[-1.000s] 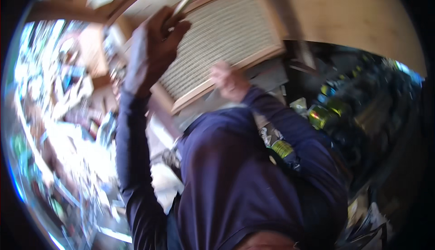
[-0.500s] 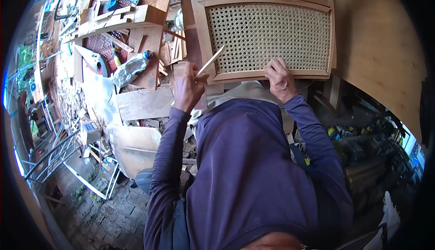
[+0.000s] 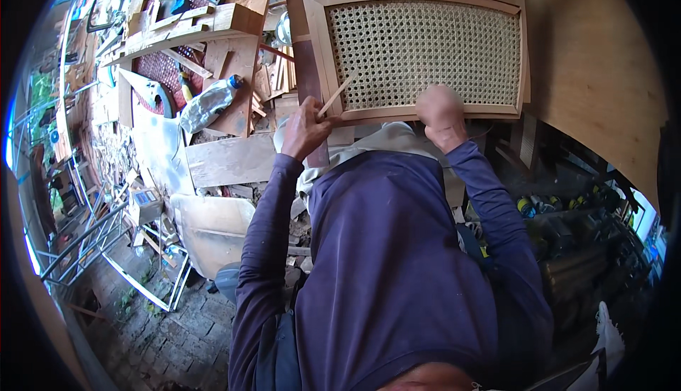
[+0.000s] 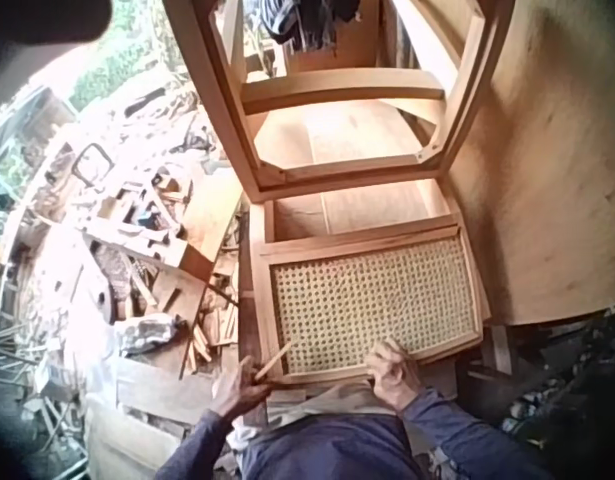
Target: Applying glue to wooden trim strips and fitting them into the grooves of a chair frame to secure caning.
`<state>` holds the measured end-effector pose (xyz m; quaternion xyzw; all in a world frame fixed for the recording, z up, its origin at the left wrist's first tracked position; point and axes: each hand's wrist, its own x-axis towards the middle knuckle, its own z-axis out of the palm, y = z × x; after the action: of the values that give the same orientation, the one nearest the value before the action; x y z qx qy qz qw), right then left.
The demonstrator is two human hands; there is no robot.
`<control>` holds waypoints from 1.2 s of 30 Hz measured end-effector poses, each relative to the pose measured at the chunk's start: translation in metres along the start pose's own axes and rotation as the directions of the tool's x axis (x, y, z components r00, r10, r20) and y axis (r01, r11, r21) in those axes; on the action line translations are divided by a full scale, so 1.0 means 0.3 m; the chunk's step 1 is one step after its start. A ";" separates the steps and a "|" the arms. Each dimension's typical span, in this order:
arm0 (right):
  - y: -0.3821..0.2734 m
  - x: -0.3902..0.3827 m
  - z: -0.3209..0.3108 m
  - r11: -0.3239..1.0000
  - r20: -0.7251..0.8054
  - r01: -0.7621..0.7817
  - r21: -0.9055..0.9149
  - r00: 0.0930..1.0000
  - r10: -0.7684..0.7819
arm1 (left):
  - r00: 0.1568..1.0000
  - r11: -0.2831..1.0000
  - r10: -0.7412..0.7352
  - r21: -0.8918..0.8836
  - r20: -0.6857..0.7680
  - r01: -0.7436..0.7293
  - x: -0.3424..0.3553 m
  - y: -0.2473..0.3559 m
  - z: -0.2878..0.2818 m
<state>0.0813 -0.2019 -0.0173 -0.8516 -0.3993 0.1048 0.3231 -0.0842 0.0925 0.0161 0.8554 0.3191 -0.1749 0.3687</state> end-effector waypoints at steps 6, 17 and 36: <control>-0.002 0.009 -0.022 1.000 0.036 -0.003 0.022 0.999 0.003 | 0.999 0.998 -0.036 -0.044 -0.016 0.036 0.001 -0.034 0.037; 0.001 -0.014 -0.023 0.998 0.013 0.012 -0.065 1.000 -0.011 | 0.972 0.991 0.120 0.088 -0.203 -0.104 0.025 0.065 -0.051; 0.029 -0.022 -0.009 0.998 -0.047 0.054 -0.035 0.997 -0.056 | 0.972 0.945 0.069 0.328 -0.225 0.009 0.143 0.214 -0.051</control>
<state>0.0836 -0.2122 -0.0213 -0.8478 -0.4165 0.0687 0.3210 -0.0083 0.0881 0.0368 0.9240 0.3137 -0.1177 0.1846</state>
